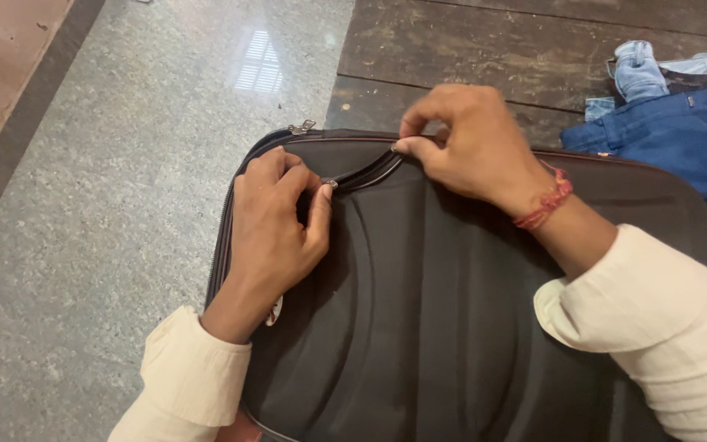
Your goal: The person folds a pair of blue trousers and places them into a suitcase, followed by smoothing the interior lining and closing the suitcase zipper.
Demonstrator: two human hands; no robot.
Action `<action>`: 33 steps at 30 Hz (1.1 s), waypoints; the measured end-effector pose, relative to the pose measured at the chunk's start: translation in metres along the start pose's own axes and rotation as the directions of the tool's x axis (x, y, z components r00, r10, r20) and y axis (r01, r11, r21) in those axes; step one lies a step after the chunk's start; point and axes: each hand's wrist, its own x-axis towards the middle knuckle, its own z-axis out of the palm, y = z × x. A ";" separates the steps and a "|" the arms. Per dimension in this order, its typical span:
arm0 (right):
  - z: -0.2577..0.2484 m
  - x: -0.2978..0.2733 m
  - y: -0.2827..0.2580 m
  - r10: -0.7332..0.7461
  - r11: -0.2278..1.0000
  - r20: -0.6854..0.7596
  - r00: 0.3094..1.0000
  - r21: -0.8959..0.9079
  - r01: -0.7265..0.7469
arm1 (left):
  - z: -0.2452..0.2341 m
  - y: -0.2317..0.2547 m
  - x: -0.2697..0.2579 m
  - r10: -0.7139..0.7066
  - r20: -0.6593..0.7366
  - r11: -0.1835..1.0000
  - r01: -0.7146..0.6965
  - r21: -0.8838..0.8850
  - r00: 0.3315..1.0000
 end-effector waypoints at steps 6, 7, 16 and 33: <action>0.011 -0.009 -0.018 0.013 0.912 0.069 0.998 -0.410 0.017 | -0.002 -0.001 0.000 -0.004 0.015 1.000 0.005 -0.017 1.000; 0.015 -0.010 -0.023 0.009 0.911 0.070 0.998 -0.411 0.020 | -0.003 -0.002 0.001 -0.002 0.016 0.999 0.003 -0.043 1.000; 0.048 -0.027 -0.049 -0.230 0.971 0.019 0.973 -0.069 0.231 | -0.004 -0.009 -0.002 -0.046 0.052 0.993 0.051 -0.103 0.998; 0.018 -0.042 -0.030 -0.363 0.869 -0.178 0.915 -0.420 0.264 | -0.008 -0.003 -0.002 -0.005 0.056 0.997 0.009 -0.074 0.998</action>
